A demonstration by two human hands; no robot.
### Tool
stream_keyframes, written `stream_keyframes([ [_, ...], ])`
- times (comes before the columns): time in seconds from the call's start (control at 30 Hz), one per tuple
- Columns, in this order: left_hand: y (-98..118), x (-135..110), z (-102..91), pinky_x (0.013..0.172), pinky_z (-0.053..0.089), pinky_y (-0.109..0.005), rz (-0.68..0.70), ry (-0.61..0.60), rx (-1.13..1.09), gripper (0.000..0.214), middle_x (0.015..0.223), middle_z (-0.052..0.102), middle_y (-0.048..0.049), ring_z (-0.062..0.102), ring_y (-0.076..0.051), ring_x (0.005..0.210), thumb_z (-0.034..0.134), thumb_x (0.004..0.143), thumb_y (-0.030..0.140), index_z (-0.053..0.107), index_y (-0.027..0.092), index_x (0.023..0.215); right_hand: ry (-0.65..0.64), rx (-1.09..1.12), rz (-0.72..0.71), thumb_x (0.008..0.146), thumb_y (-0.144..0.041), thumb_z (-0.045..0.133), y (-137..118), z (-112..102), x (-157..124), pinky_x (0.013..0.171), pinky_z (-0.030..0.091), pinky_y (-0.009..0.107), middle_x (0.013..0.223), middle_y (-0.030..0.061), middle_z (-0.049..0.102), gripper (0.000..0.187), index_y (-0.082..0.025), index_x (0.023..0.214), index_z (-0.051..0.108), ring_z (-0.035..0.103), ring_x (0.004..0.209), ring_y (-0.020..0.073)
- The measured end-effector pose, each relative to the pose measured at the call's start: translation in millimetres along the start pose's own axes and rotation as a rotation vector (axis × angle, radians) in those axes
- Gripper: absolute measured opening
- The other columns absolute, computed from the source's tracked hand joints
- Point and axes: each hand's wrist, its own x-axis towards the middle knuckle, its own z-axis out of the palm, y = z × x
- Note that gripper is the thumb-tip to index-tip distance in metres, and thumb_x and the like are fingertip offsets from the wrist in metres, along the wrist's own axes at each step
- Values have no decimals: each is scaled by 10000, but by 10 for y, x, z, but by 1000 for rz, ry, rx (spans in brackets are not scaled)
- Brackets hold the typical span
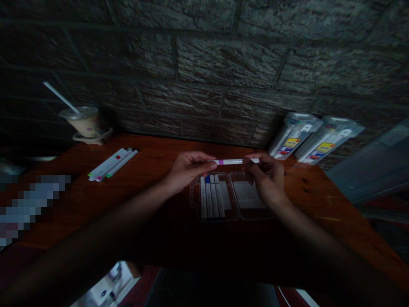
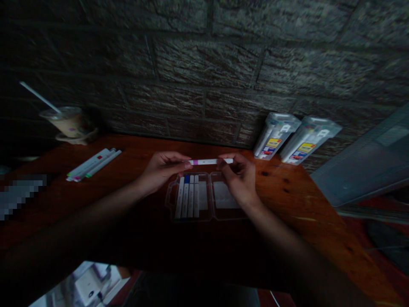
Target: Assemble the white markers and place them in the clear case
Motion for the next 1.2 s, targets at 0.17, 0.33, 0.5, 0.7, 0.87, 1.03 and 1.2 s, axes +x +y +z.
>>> stream_keyframes([
  [0.17,-18,9,-7,555,455,-218,-28,-36,-53,175,743,743,-25,590,-76,576,854,781,306,760,160,764,-30,-54,-41,827,-326,804,6,3,-23,399,312,263,636,-16,677,129,-228,889,748,467,427,91],
  [0.33,-14,2,-9,544,437,-221,-14,-51,-32,189,729,727,-19,580,-76,569,842,799,318,744,163,751,-46,-56,-17,825,-333,804,7,6,-20,391,311,264,651,-13,687,134,-234,894,746,461,424,91],
  [0.5,2,-20,-1,537,426,-234,32,-40,43,198,729,727,-14,560,-82,554,871,752,291,776,171,877,-30,-14,20,806,-352,818,-5,11,-8,376,310,252,641,-8,698,163,-230,883,742,451,404,83],
  [0.7,15,-29,9,542,435,-229,45,-28,72,244,735,723,-11,579,-90,567,889,717,304,743,165,855,-35,-43,7,820,-361,803,-11,19,-22,367,312,249,632,-12,680,170,-219,882,733,450,400,83],
  [0.87,17,-23,16,513,394,-227,45,-31,79,219,637,655,13,539,-84,531,856,768,339,726,171,817,-55,-66,-19,843,-335,788,-2,13,-32,381,311,255,628,-16,668,129,-223,881,737,456,419,85],
  [1.03,-16,-9,-1,516,380,-241,41,-39,63,253,621,629,14,516,-82,528,815,825,375,677,193,717,-69,-104,-21,850,-340,780,11,5,-39,396,327,270,668,-2,692,126,-225,873,736,472,439,93],
  [1.2,-11,-11,-4,515,391,-241,45,-46,79,223,648,656,5,519,-81,525,815,823,368,708,187,748,-67,-83,-16,858,-337,776,22,3,-33,378,324,263,645,-12,674,118,-228,884,737,464,421,89],
])
